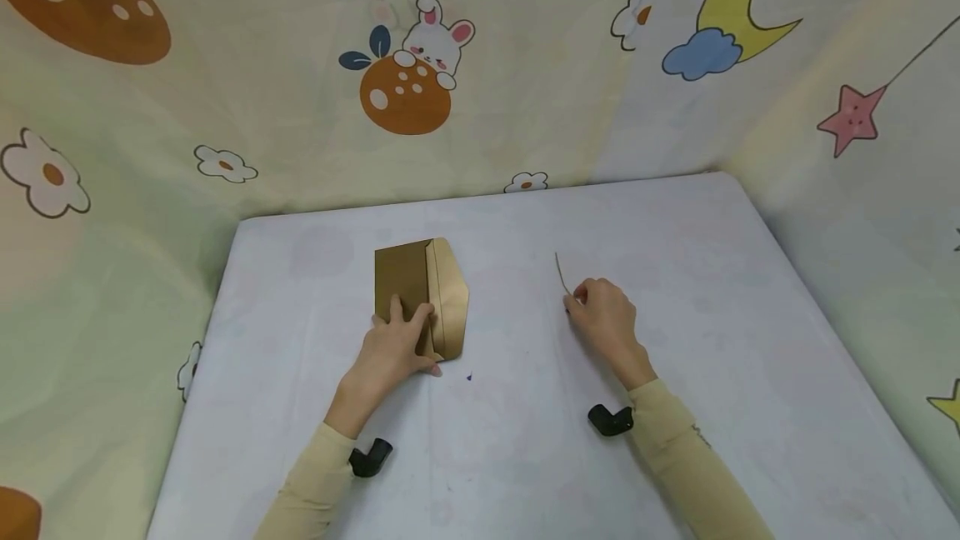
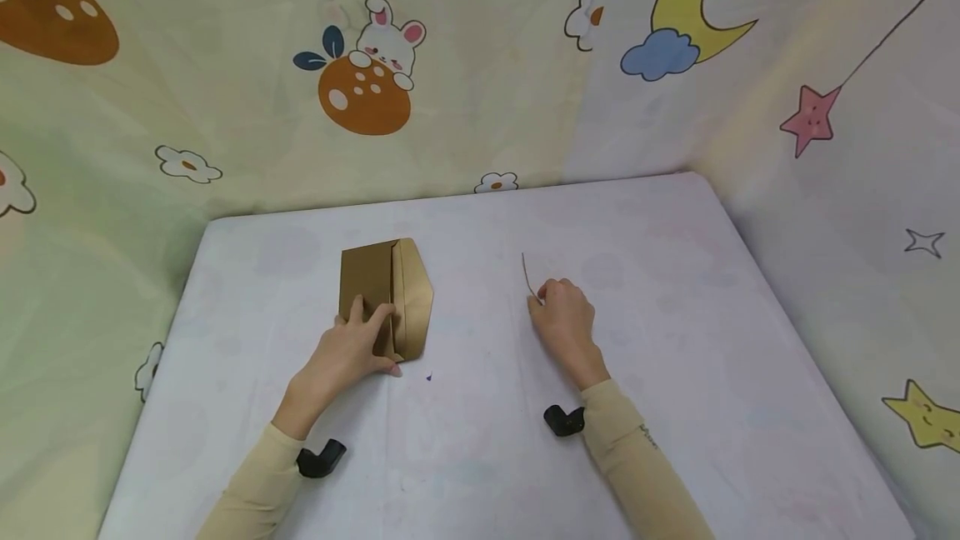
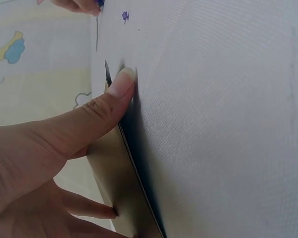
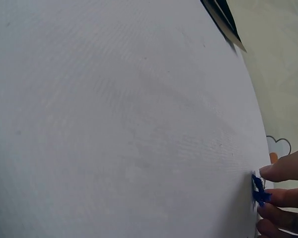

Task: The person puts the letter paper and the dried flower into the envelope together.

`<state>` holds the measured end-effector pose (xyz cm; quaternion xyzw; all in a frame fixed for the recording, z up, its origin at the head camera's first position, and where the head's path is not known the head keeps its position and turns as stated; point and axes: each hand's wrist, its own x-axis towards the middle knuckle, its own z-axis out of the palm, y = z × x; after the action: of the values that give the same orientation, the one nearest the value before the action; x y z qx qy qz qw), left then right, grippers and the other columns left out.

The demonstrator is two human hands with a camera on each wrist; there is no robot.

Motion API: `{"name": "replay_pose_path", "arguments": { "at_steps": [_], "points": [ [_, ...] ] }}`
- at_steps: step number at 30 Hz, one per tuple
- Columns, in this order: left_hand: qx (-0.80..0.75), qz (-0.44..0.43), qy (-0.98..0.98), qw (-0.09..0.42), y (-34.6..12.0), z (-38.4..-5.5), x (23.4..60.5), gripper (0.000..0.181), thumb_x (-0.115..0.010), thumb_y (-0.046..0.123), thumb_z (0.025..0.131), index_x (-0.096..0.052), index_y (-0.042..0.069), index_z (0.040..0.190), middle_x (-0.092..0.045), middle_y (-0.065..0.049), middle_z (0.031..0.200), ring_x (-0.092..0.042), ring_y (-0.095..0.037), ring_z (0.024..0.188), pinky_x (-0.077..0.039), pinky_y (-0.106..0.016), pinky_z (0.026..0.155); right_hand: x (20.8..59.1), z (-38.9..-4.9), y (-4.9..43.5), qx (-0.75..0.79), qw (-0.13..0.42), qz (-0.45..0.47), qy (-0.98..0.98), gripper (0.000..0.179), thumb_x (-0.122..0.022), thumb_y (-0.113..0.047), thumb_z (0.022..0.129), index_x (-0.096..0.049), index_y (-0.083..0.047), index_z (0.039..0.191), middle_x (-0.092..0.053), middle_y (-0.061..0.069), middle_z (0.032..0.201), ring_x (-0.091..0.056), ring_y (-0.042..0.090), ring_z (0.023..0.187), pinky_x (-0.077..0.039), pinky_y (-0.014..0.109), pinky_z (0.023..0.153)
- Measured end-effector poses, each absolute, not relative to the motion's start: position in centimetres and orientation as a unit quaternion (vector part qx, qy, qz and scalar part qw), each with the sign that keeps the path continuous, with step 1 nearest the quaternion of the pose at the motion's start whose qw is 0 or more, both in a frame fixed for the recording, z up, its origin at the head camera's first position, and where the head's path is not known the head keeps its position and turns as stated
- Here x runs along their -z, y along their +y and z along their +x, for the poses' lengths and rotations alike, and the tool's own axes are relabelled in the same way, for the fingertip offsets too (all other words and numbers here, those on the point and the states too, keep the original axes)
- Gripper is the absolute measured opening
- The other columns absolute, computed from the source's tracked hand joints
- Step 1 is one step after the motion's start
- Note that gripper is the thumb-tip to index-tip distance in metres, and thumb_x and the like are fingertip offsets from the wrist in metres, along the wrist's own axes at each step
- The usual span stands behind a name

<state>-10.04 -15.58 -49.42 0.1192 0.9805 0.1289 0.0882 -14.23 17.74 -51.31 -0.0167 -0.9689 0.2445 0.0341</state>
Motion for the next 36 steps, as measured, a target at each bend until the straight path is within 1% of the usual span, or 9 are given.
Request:
{"name": "replay_pose_path", "arguments": {
  "at_steps": [7, 14, 20, 26, 33, 36],
  "points": [
    [-0.131, 0.117, 0.980, 0.092, -15.6, -9.9, 49.5, 0.093, -0.093, 0.048, 0.067, -0.048, 0.015, 0.141, -0.032, -0.050, 0.148, -0.047, -0.079, 0.112, -0.058, -0.057, 0.067, 51.6, -14.4, 17.2, -0.237, 0.050, -0.022, -0.970, 0.021, -0.074, -0.020, 0.092, -0.074, 0.001, 0.092, -0.071, 0.015, 0.085, -0.066, 0.029, 0.072, -0.052, 0.044, 0.059],
    [-0.135, 0.112, 0.980, 0.094, -15.5, -9.8, 49.4, 0.094, -0.093, 0.048, 0.066, -0.048, 0.015, 0.142, -0.033, -0.048, 0.148, -0.050, -0.077, 0.111, -0.058, -0.056, 0.066, 51.7, -14.5, 16.9, -0.245, 0.058, -0.017, -0.968, 0.016, -0.071, -0.015, 0.091, -0.075, 0.001, 0.091, -0.070, 0.016, 0.086, -0.066, 0.031, 0.072, -0.053, 0.048, 0.059],
    [-0.136, 0.112, 0.980, 0.093, -15.6, -9.8, 49.5, 0.093, -0.094, 0.048, 0.066, -0.047, 0.016, 0.141, -0.033, -0.048, 0.148, -0.050, -0.077, 0.111, -0.057, -0.054, 0.065, 51.7, -14.5, 16.7, -0.258, 0.052, -0.019, -0.965, 0.013, -0.067, -0.012, 0.090, -0.074, 0.000, 0.089, -0.072, 0.015, 0.086, -0.067, 0.031, 0.073, -0.053, 0.048, 0.061],
    [-0.133, 0.117, 0.981, 0.084, -15.7, -9.8, 49.3, 0.093, -0.093, 0.048, 0.066, -0.048, 0.016, 0.141, -0.035, -0.048, 0.147, -0.051, -0.077, 0.110, -0.057, -0.052, 0.061, 51.3, -14.7, 16.3, -0.296, 0.041, -0.026, -0.954, 0.013, -0.066, -0.014, 0.091, -0.073, -0.003, 0.090, -0.073, 0.011, 0.083, -0.068, 0.028, 0.073, -0.053, 0.045, 0.061],
    [-0.140, 0.113, 0.980, 0.086, -15.7, -9.8, 49.2, 0.093, -0.094, 0.047, 0.066, -0.048, 0.016, 0.141, -0.035, -0.047, 0.148, -0.050, -0.077, 0.110, -0.058, -0.055, 0.065, 50.8, -15.0, 15.3, -0.330, 0.027, -0.023, -0.943, 0.013, -0.069, -0.013, 0.092, -0.073, -0.001, 0.093, -0.073, 0.012, 0.083, -0.068, 0.028, 0.074, -0.053, 0.040, 0.064],
    [-0.145, 0.111, 0.979, 0.085, -15.8, -9.8, 49.1, 0.093, -0.094, 0.047, 0.066, -0.048, 0.016, 0.140, -0.034, -0.047, 0.149, -0.049, -0.077, 0.112, -0.058, -0.055, 0.065, 50.6, -15.1, 14.8, -0.350, 0.021, -0.019, -0.936, 0.013, -0.071, -0.012, 0.091, -0.073, 0.000, 0.093, -0.073, 0.013, 0.082, -0.068, 0.027, 0.073, -0.051, 0.036, 0.064]
  ]
}}
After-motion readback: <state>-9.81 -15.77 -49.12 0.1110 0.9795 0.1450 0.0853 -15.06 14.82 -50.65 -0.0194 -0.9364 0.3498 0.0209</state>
